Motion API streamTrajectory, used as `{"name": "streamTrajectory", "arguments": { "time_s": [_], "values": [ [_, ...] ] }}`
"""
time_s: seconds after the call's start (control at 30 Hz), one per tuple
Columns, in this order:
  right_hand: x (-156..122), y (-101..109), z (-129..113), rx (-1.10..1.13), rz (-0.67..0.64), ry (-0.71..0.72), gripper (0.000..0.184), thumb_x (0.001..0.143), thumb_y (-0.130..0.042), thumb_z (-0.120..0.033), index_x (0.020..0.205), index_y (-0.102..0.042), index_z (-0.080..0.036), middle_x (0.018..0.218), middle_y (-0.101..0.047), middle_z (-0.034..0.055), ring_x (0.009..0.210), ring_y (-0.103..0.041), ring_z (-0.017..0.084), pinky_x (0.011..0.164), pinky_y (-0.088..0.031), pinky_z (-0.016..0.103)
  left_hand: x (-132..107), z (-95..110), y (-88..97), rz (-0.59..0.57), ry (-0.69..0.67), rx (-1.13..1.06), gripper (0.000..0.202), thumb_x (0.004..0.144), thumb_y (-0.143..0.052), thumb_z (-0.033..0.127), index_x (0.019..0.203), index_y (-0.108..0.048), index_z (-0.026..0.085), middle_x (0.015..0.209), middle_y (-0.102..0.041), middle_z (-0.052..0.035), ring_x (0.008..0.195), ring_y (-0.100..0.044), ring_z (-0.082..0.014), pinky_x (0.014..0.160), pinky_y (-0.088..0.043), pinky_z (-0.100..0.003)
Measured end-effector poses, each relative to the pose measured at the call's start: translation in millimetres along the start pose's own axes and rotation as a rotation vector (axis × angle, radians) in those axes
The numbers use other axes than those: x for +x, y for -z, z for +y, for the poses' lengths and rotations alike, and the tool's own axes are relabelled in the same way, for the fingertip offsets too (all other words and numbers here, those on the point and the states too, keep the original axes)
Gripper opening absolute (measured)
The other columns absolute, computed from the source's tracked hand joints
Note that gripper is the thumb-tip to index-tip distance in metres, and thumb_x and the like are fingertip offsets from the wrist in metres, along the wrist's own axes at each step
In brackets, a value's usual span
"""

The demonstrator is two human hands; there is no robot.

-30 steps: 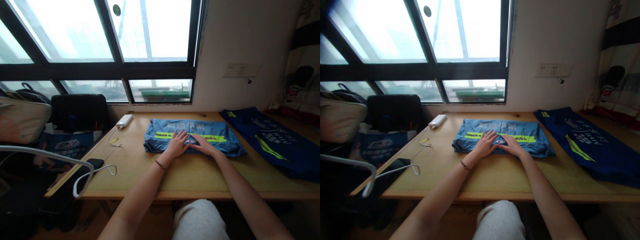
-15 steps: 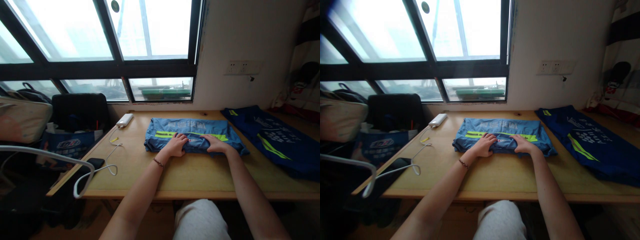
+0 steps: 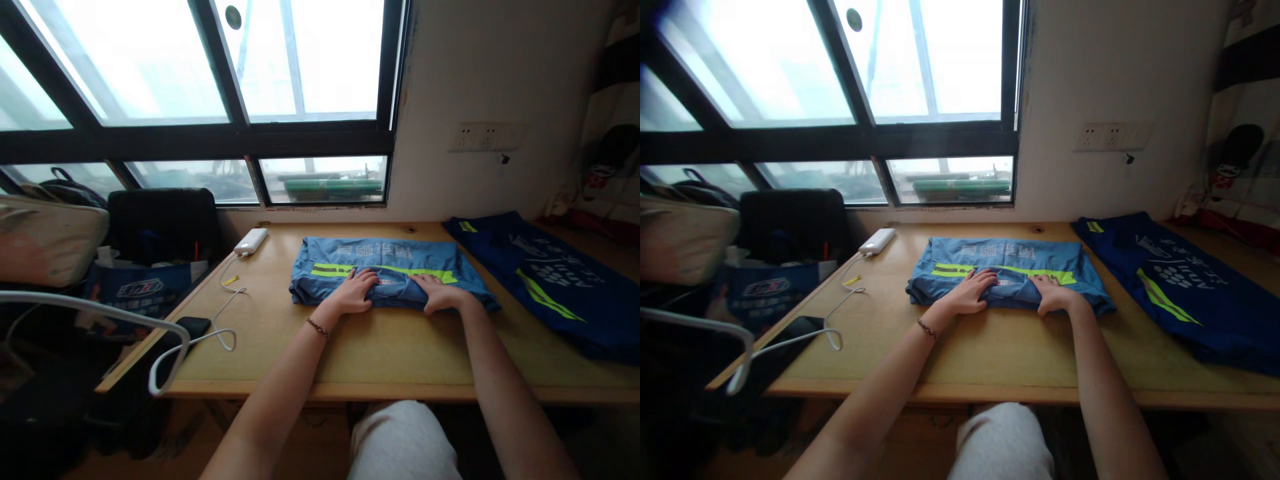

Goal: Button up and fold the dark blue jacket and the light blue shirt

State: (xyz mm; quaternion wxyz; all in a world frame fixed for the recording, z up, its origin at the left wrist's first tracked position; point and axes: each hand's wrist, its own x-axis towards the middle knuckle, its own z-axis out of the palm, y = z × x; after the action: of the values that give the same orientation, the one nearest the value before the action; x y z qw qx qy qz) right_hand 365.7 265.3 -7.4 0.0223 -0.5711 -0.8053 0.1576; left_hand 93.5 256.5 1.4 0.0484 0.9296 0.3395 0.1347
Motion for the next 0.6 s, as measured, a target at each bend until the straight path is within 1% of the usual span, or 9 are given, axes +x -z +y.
{"name": "streamTrajectory", "arguments": {
  "time_s": [0.03,0.1,0.17,0.2,0.23,0.3,0.4,0.5,0.6],
  "values": [
    [0.0,2.8,-2.6,0.047,0.024,0.044,0.086,0.052,-0.068,-0.025,0.131,-0.032,-0.02,0.135,-0.029,0.0124,0.123,-0.027,0.031,0.097,-0.027,0.04,-0.5,1.7,1.6,0.006,-0.001,-0.015,0.057,0.073,-0.051,0.029,0.127,-0.036,0.023,0.133,-0.035,-0.007,0.126,-0.021,-0.0241,0.103,-0.009,-0.048],
    [1.4,8.6,-12.4,0.154,0.195,0.121,0.064,0.063,-0.062,-0.038,0.122,-0.045,-0.02,0.131,-0.036,0.0106,0.12,-0.032,0.027,0.097,-0.028,0.037,-0.6,4.3,3.9,0.008,-0.013,-0.043,0.049,0.077,-0.047,0.045,0.124,-0.042,0.03,0.135,-0.033,-0.0029,0.126,-0.019,-0.0257,0.103,-0.006,-0.05],
    [4.6,11.5,-24.8,0.236,0.388,0.185,0.036,0.074,-0.051,-0.04,0.103,-0.06,-0.019,0.116,-0.051,0.0093,0.111,-0.044,0.022,0.094,-0.032,0.033,0.5,5.3,4.4,-0.003,-0.028,-0.08,0.043,0.078,-0.042,0.053,0.116,-0.05,0.035,0.136,-0.033,0.0018,0.127,-0.017,-0.0273,0.102,-0.004,-0.051],
    [6.5,11.4,-30.2,0.257,0.419,0.216,0.029,0.076,-0.049,-0.038,0.091,-0.064,-0.018,0.106,-0.057,0.0083,0.102,-0.05,0.02,0.09,-0.035,0.031,1.4,5.3,3.9,-0.011,-0.03,-0.104,0.04,0.079,-0.04,0.054,0.112,-0.054,0.037,0.136,-0.033,0.004,0.127,-0.016,-0.0279,0.102,-0.003,-0.052],
    [8.4,10.3,-34.2,0.262,0.401,0.245,0.025,0.076,-0.05,-0.038,0.08,-0.066,-0.018,0.095,-0.061,0.0071,0.093,-0.054,0.019,0.085,-0.038,0.029,2.5,5.0,3.0,-0.023,-0.028,-0.128,0.037,0.08,-0.038,0.054,0.108,-0.057,0.038,0.135,-0.033,0.006,0.127,-0.016,-0.0283,0.101,-0.003,-0.053],
    [11.3,6.7,-37.5,0.238,0.269,0.285,0.022,0.071,-0.057,-0.037,0.064,-0.065,-0.017,0.078,-0.064,0.0048,0.076,-0.057,0.018,0.074,-0.041,0.027,4.5,4.0,0.5,-0.052,-0.015,-0.171,0.035,0.081,-0.037,0.054,0.1,-0.061,0.038,0.134,-0.035,0.0081,0.127,-0.016,-0.0289,0.101,-0.002,-0.054],
    [12.1,3.9,-34.4,0.201,0.13,0.286,0.022,0.063,-0.064,-0.034,0.053,-0.062,-0.015,0.071,-0.063,0.0038,0.068,-0.057,0.016,0.066,-0.042,0.025,7.2,2.5,-3.6,-0.071,0.008,-0.203,0.035,0.081,-0.038,0.053,0.092,-0.065,0.035,0.13,-0.04,0.0074,0.126,-0.017,-0.0283,0.101,-0.002,-0.053],
    [11.2,6.7,-31.6,0.207,0.164,0.288,0.02,0.062,-0.066,-0.035,0.055,-0.062,-0.016,0.081,-0.064,0.0045,0.076,-0.057,0.018,0.071,-0.042,0.025,9.2,1.9,-6.0,-0.022,0.023,-0.212,0.035,0.083,-0.036,0.049,0.088,-0.067,0.032,0.126,-0.046,0.0047,0.125,-0.023,-0.0242,0.103,-0.007,-0.049],
    [14.0,4.6,-33.3,0.211,0.401,0.261,0.031,0.069,-0.06,-0.042,0.088,-0.064,-0.018,0.106,-0.058,0.0067,0.1,-0.052,0.021,0.088,-0.038,0.03,10.0,1.6,-8.3,0.139,0.115,-0.143,0.039,0.087,-0.03,0.043,0.099,-0.063,0.029,0.127,-0.045,-0.0002,0.123,-0.028,-0.0205,0.103,-0.016,-0.043]
  ]
}}
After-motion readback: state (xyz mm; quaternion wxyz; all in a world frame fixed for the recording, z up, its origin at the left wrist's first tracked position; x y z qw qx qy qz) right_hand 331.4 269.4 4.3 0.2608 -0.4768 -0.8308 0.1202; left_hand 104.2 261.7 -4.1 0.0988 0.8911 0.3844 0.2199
